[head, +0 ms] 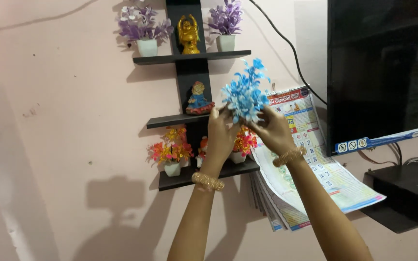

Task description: Organize figurines and artificial flowers on a wall-mounted shelf and pray.

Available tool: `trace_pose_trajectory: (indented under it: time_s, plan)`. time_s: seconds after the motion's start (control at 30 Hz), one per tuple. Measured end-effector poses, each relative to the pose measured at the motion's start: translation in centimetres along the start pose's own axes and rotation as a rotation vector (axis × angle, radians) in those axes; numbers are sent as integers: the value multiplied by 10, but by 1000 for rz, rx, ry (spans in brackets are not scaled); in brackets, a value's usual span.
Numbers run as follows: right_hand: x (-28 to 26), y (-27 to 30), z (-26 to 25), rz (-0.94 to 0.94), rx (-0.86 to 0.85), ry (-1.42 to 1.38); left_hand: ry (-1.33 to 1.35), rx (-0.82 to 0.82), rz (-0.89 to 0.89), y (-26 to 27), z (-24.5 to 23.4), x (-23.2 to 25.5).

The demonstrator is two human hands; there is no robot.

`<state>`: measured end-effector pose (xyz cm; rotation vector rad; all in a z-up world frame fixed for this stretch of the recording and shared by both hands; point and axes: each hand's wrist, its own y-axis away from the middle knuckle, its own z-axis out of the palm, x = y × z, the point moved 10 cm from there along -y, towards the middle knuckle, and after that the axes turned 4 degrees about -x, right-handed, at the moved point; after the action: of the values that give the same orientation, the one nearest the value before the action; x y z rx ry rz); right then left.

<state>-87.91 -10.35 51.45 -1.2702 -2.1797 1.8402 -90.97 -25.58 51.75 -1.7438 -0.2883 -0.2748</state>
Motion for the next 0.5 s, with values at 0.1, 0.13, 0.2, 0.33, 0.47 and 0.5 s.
trace_pose_trajectory:
  time_s: [0.1,0.13,0.2,0.33,0.47,0.5]
  plan:
    - [5,-23,0,-56,7,-15,-286,83,99,-14,-3,1]
    - [4,-26,2,-54,4,-17,-288,83,96,-17,-4,7]
    - [-2,-34,1,-85,22,-83,-309,116,71,-23,-9,17]
    - [18,-60,10,-127,11,-147,-296,111,76,-32,-11,13]
    - [26,-72,17,-135,35,115,-503,126,-9,-41,-10,4]
    - [25,-74,20,-155,14,117,-604,73,-213,-43,-10,-16]
